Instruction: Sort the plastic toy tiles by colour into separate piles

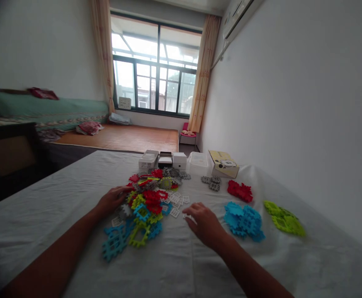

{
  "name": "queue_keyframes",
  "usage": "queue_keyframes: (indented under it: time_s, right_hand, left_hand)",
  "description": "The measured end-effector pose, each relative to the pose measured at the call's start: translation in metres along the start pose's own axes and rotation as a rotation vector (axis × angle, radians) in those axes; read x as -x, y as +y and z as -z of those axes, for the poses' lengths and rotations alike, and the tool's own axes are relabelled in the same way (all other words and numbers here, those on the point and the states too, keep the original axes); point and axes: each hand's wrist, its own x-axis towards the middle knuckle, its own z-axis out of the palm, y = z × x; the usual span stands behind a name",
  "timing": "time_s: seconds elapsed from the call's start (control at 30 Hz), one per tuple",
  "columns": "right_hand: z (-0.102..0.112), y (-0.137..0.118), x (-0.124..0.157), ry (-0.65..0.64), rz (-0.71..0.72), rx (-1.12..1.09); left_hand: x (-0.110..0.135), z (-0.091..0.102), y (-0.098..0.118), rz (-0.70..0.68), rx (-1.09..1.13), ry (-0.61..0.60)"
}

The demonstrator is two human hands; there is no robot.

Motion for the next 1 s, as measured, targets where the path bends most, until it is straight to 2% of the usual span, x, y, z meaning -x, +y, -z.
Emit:
queue_keyframes:
  time_s: [0.1,0.23,0.37,0.5,0.6,0.67,0.87,0.93,1.0]
  right_hand:
    - [-0.027,-0.048,-0.028,-0.046,0.114,-0.070]
    - [-0.050,-0.085,-0.059,0.005,0.174,0.054]
    - [-0.055,-0.096,-0.077,0.053,0.129,0.093]
    - [-0.045,-0.087,-0.072,0.136,0.070,-0.117]
    - [-0.031,-0.060,-0.051,0.206,0.010,-0.254]
    - [-0.019,-0.031,-0.028,0.278,-0.047,-0.244]
    - [0.022,0.089,0.065,0.499,-0.266,0.240]
    - [0.030,0.121,0.095,0.518,-0.311,0.389]
    - [0.033,0.141,0.118,0.490,-0.318,0.496]
  left_hand:
    - [0.001,0.000,0.001,-0.010,0.019,0.005]
    - [0.002,0.001,0.002,-0.006,0.032,0.010]
    - [0.001,0.001,0.002,0.001,0.058,0.004]
    - [0.000,0.002,0.000,-0.001,0.070,0.004]
    - [-0.001,0.002,-0.001,-0.019,0.067,-0.001]
    - [-0.001,0.002,-0.002,-0.027,0.058,-0.005]
    - [-0.003,0.000,-0.006,-0.012,0.013,-0.009]
    - [-0.003,0.001,-0.006,-0.013,0.002,-0.012]
    - [-0.004,0.001,-0.006,-0.012,-0.008,-0.012]
